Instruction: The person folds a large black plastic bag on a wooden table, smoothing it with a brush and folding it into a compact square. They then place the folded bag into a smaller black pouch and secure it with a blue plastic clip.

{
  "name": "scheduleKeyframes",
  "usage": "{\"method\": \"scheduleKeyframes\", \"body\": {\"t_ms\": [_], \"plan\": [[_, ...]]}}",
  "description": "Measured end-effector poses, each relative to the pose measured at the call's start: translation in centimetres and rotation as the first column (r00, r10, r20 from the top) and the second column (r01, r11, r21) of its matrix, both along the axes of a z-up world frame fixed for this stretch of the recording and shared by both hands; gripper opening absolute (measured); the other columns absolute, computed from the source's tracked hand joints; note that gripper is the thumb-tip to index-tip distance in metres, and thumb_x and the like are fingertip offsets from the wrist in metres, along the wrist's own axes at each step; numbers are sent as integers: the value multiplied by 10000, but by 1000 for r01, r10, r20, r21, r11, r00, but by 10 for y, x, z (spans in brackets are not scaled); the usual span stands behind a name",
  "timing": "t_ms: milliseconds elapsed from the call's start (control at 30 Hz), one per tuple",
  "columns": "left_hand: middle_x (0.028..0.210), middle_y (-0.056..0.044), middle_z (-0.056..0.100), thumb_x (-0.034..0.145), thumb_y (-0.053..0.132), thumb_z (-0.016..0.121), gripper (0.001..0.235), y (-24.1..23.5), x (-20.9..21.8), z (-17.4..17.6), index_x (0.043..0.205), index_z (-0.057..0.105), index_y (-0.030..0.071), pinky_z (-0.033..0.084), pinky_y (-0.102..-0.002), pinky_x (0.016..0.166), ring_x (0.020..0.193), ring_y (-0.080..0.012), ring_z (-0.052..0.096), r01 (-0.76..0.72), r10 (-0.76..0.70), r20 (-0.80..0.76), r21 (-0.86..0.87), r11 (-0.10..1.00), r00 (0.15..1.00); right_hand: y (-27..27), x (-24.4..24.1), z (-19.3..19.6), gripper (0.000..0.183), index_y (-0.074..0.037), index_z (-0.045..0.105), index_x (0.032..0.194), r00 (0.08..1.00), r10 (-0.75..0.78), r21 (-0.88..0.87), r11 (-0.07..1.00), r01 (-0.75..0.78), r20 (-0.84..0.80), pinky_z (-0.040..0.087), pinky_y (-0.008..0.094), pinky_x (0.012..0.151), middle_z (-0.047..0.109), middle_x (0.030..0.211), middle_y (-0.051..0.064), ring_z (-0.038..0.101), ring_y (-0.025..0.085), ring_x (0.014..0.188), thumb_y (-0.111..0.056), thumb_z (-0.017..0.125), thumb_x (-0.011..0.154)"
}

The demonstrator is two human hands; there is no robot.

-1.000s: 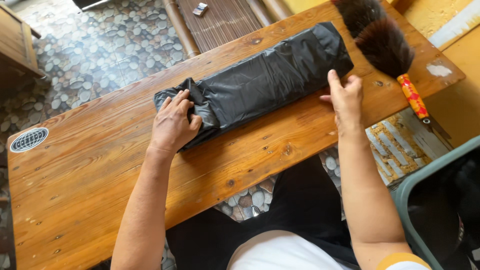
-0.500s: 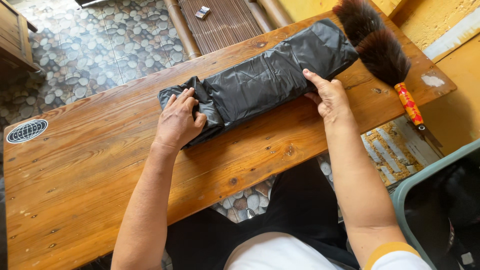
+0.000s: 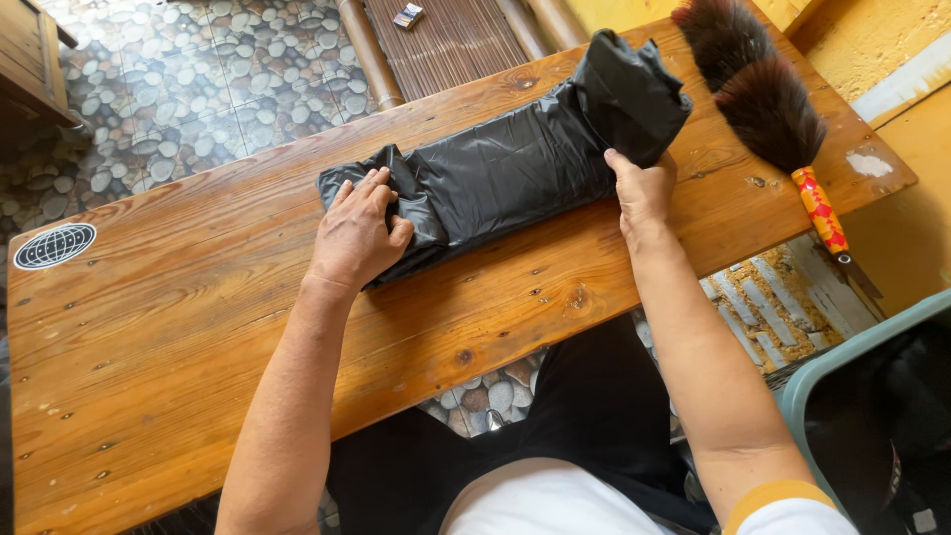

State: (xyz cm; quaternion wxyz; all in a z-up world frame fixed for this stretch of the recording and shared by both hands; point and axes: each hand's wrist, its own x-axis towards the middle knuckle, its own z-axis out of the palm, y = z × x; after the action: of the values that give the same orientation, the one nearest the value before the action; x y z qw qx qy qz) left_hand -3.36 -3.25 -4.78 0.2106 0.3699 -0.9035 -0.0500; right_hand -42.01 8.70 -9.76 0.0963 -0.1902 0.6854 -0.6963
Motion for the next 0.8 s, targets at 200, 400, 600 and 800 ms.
{"method": "scheduleKeyframes", "body": {"t_ms": [200,400,600,800], "plan": [[1516,-133,585,828,303,567,336,2,-2,3,1090,654,111,325,-495,1221,1422,-276,527,-10,9,18,21,1000,1000,12,31,38,228,-173,796,1078,869,155,157,983,-90,-470,573,408,751,733,863,82,746,240,906,-57,784,882],[1519,-146,579,828,303,553,342,2,-3,3,1091,652,108,309,-506,1224,1429,-284,519,-15,14,31,36,999,999,34,34,74,490,26,615,1308,545,549,542,818,-194,-634,485,620,1093,526,1524,218,540,513,1312,91,706,831],[1527,-166,566,826,296,540,351,3,-4,4,1097,644,98,301,-522,1226,1435,-305,510,-9,7,40,55,998,999,49,35,121,842,-65,419,1404,609,739,658,615,-435,-288,354,746,1104,599,1361,262,482,523,1369,-665,714,891],[1537,-187,530,832,239,514,317,4,-3,13,1008,614,-6,271,-550,1214,1481,-335,423,52,-57,47,93,994,997,21,59,153,1100,-88,333,1456,731,654,635,652,-414,-196,560,449,701,572,1029,99,606,248,841,-913,226,736]]}}
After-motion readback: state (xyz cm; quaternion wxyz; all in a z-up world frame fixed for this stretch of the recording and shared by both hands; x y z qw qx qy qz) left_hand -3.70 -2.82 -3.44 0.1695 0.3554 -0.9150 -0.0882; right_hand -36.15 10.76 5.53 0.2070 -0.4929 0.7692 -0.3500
